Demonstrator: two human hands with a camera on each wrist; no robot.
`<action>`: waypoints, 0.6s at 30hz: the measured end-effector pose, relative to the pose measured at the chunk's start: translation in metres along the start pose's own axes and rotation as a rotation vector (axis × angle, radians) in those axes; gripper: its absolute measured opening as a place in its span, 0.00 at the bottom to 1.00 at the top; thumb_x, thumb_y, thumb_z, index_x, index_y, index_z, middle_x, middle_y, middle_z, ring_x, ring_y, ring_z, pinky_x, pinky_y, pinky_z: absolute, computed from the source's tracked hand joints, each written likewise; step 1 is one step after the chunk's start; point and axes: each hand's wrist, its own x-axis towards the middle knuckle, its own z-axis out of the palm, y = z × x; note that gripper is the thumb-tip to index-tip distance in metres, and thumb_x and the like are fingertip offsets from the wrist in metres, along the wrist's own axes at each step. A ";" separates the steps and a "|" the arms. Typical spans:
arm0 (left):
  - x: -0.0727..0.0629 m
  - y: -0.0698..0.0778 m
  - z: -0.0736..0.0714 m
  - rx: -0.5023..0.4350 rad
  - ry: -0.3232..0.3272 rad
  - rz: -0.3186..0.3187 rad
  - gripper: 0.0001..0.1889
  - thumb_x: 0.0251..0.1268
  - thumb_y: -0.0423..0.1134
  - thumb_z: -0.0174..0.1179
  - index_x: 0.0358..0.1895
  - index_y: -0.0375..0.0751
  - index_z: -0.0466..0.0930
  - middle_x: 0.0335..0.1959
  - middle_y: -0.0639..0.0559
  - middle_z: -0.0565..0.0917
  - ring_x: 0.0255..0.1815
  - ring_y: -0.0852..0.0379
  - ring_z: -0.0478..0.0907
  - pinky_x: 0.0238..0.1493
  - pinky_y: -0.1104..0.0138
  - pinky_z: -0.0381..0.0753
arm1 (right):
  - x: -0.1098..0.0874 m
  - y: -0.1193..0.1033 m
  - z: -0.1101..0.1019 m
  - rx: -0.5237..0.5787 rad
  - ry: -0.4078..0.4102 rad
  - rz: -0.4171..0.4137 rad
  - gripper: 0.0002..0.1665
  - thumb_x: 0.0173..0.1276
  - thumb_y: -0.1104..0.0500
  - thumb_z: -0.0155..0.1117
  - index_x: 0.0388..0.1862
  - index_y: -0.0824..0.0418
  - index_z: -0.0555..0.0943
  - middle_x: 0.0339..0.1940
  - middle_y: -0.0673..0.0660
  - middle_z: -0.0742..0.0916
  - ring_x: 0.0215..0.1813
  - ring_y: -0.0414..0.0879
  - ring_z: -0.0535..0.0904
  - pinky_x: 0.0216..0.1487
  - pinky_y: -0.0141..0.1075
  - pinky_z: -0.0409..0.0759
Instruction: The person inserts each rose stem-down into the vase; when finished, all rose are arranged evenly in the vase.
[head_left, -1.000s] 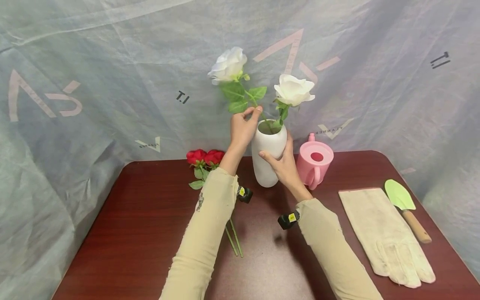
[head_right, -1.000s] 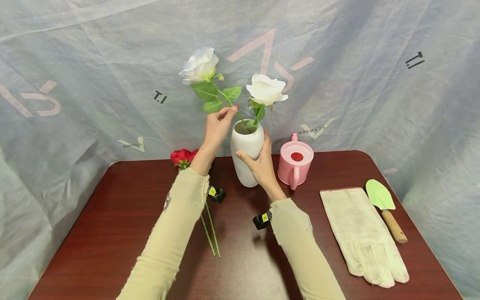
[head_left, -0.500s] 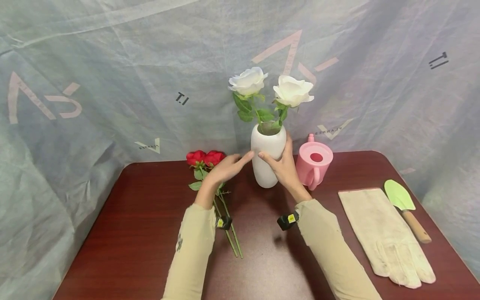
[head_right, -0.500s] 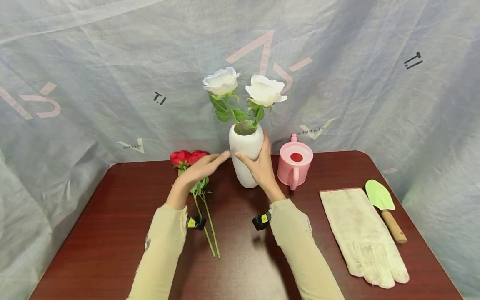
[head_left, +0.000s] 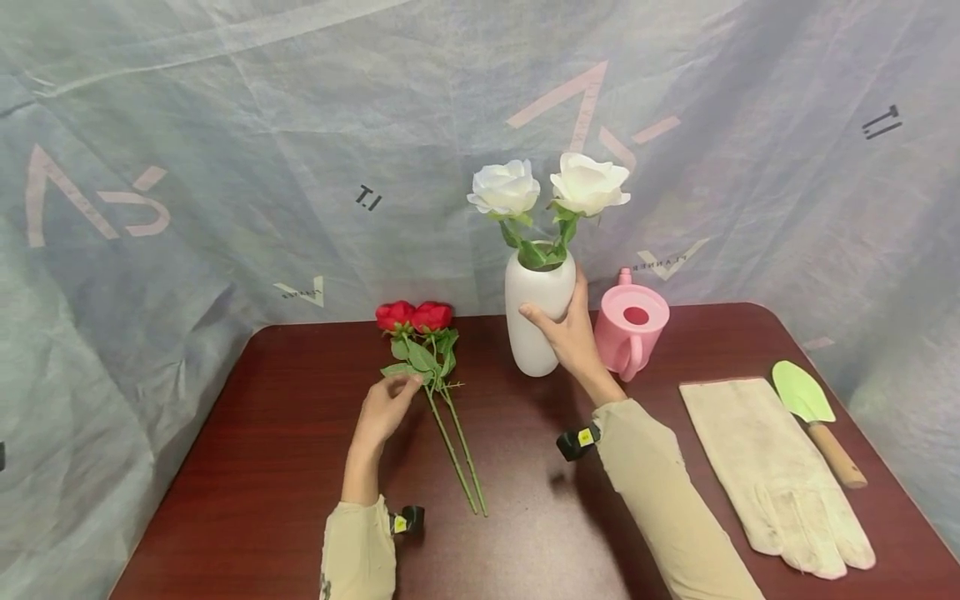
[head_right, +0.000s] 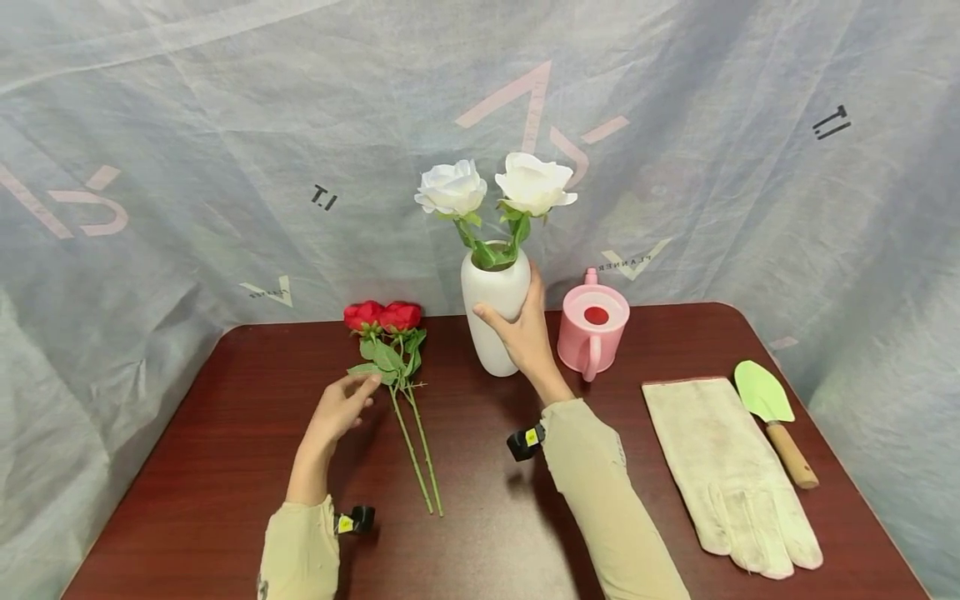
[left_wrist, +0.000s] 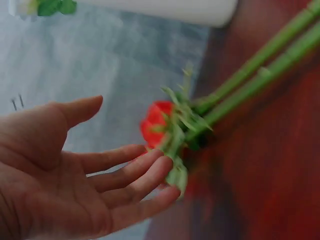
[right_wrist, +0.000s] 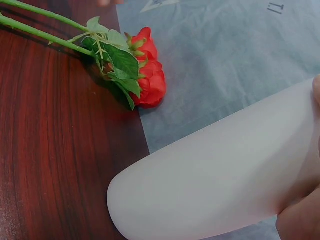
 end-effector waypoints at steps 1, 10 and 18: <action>-0.001 -0.006 0.001 -0.019 0.016 -0.023 0.26 0.68 0.49 0.53 0.59 0.30 0.70 0.51 0.33 0.77 0.50 0.40 0.75 0.47 0.51 0.77 | 0.000 0.000 0.000 -0.001 -0.001 0.002 0.54 0.57 0.67 0.69 0.73 0.63 0.44 0.67 0.62 0.62 0.62 0.54 0.63 0.61 0.49 0.62; 0.001 -0.036 0.028 -0.197 0.108 -0.159 0.15 0.64 0.36 0.59 0.48 0.27 0.75 0.37 0.34 0.82 0.31 0.48 0.82 0.25 0.65 0.83 | -0.001 -0.001 -0.001 -0.008 -0.005 0.017 0.54 0.57 0.66 0.69 0.73 0.63 0.44 0.66 0.63 0.62 0.62 0.55 0.62 0.61 0.50 0.62; 0.013 -0.034 0.044 -0.193 0.137 -0.105 0.11 0.62 0.34 0.61 0.42 0.28 0.78 0.28 0.38 0.82 0.21 0.54 0.80 0.22 0.65 0.82 | -0.001 -0.002 -0.001 -0.002 -0.010 0.022 0.55 0.57 0.66 0.69 0.73 0.63 0.43 0.66 0.63 0.61 0.62 0.55 0.62 0.61 0.51 0.62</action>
